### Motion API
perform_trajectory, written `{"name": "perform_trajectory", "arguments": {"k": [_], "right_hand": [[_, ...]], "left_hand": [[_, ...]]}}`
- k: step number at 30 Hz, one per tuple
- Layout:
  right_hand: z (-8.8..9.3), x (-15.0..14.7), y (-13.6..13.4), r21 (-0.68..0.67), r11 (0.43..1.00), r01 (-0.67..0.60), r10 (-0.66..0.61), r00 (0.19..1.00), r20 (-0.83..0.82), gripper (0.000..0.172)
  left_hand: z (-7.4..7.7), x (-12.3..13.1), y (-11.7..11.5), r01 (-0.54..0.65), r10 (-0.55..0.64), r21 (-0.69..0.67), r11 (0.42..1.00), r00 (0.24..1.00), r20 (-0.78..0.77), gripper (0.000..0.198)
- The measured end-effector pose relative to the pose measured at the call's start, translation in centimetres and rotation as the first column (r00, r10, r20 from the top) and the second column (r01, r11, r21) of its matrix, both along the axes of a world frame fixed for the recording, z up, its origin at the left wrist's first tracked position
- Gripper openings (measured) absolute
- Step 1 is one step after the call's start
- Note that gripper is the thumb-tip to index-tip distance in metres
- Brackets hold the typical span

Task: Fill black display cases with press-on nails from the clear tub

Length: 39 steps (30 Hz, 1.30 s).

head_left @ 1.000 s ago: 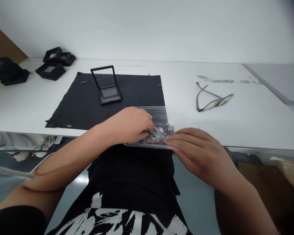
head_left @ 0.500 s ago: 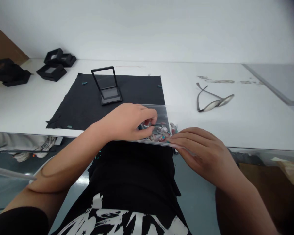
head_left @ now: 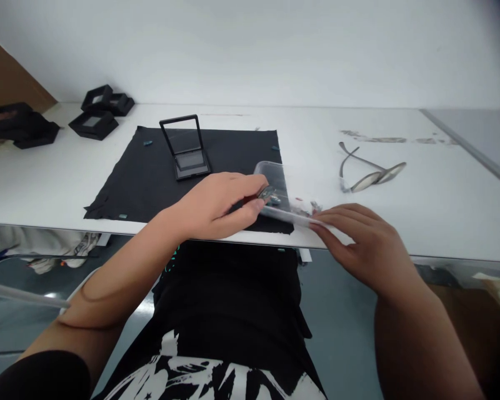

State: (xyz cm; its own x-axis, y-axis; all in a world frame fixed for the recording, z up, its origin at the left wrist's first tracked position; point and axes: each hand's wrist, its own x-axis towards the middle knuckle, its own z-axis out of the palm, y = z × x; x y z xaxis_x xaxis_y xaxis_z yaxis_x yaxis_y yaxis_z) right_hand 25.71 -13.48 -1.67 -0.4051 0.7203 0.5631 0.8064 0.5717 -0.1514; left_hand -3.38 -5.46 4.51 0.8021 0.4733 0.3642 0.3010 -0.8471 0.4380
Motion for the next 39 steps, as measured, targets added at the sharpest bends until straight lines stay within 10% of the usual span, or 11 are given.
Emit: {"name": "perform_trajectory", "arguments": {"k": [10, 19, 28, 39], "right_hand": [[-2.4, 4.2, 4.4, 0.156, 0.965, 0.21, -0.211, 0.977, -0.013, 0.012], [-0.9, 1.0, 3.2, 0.28, 0.905, 0.321, -0.314, 0.947, -0.072, 0.041], [5.0, -7.8, -1.9, 0.122, 0.992, 0.026, 0.038, 0.866, -0.498, 0.051], [4.7, -8.8, -1.4, 0.111, 0.989, -0.1, 0.14, 0.879, -0.456, 0.045]], "left_hand": [[0.7, 0.2, -1.5, 0.105, -0.084, -0.135, 0.985, 0.985, 0.151, 0.032], [0.3, -0.2, -1.5, 0.055, -0.049, -0.043, 0.998, 0.99, 0.128, 0.033], [-0.3, 0.2, -1.8, -0.108, 0.097, 0.371, 0.922, 0.994, 0.049, 0.022], [-0.2, 0.2, -2.8, -0.132, 0.157, 0.618, 0.775, 0.987, 0.014, 0.027]]}}
